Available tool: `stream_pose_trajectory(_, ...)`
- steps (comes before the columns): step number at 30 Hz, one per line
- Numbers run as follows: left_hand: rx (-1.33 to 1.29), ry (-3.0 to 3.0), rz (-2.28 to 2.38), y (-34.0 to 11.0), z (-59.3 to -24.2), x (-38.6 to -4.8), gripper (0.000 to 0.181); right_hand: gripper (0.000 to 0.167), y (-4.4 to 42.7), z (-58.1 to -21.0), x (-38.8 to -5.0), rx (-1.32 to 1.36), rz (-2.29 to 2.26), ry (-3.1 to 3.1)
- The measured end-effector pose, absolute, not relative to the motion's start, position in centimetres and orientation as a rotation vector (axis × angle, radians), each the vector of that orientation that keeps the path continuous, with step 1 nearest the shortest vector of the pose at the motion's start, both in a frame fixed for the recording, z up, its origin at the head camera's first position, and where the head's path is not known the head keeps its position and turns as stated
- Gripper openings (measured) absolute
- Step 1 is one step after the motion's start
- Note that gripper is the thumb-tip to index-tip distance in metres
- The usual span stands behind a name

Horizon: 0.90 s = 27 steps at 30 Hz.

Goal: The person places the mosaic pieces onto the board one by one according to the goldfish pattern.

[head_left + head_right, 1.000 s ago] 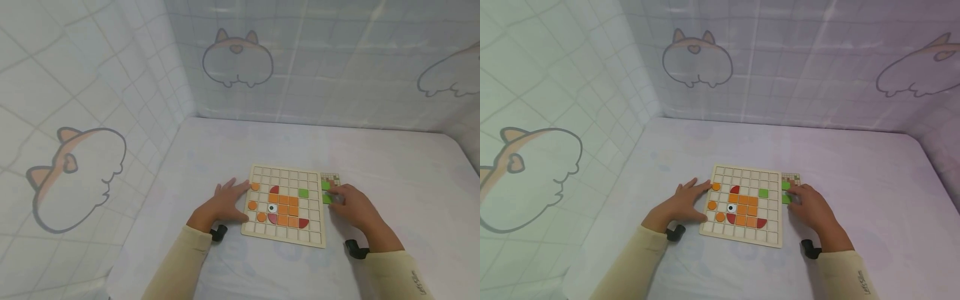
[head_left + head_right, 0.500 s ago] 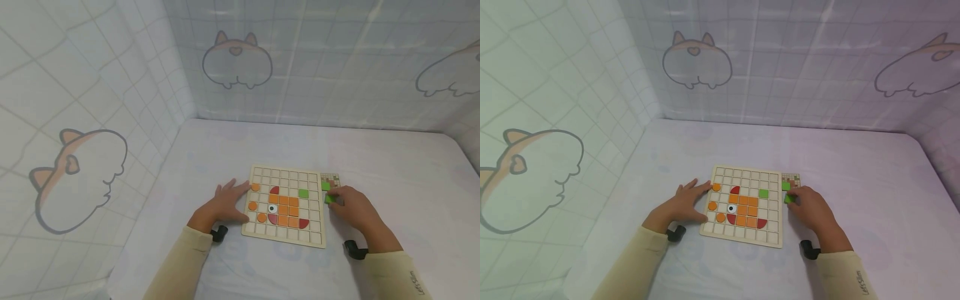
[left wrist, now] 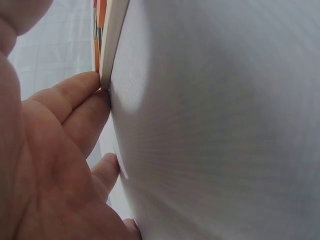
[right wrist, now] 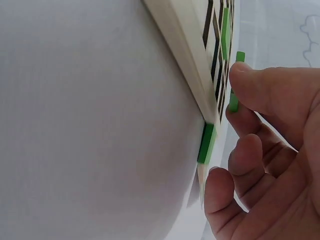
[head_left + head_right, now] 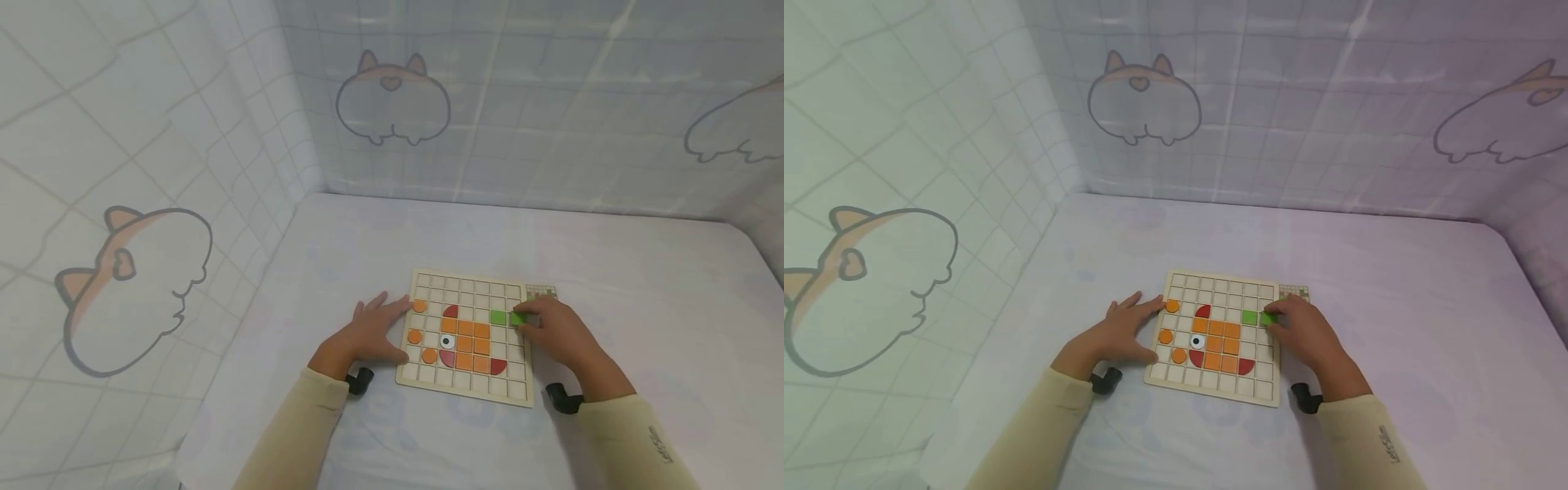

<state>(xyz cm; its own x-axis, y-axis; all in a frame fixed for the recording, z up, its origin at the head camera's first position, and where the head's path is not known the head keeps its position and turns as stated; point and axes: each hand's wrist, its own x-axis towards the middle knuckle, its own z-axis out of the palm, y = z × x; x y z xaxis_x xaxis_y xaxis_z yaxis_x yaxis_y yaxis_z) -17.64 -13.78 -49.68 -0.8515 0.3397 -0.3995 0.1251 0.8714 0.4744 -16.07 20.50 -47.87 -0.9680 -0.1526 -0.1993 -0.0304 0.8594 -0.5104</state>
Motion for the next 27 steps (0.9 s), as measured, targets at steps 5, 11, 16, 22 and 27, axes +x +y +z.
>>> stream_pose_trajectory(5, 0.346, 2.562, 0.604, -13.7, -49.6, -17.6, 0.101, 0.036, 20.1, -48.2, -16.6, -0.166, -0.743, 2.782)
stream_pose_trajectory(11, 0.339, 2.562, 0.599, -13.8, -49.7, -17.7, 0.101, 0.036, 20.1, -48.4, -17.0, -0.133, -0.703, 2.775)
stream_pose_trajectory(16, 0.344, 2.562, 0.591, -13.8, -49.9, -17.7, 0.102, 0.036, 20.2, -48.6, -17.2, -0.117, -0.690, 2.763)
stream_pose_trajectory(22, 0.347, 2.561, 0.597, -13.9, -50.1, -17.7, 0.102, 0.044, 20.8, -48.5, -17.4, -0.037, -0.730, 2.768)
stream_pose_trajectory(27, 0.342, 2.564, 0.602, -13.8, -50.1, -17.7, 0.101, 0.049, 21.5, -48.7, -17.6, 0.067, -0.735, 2.779)
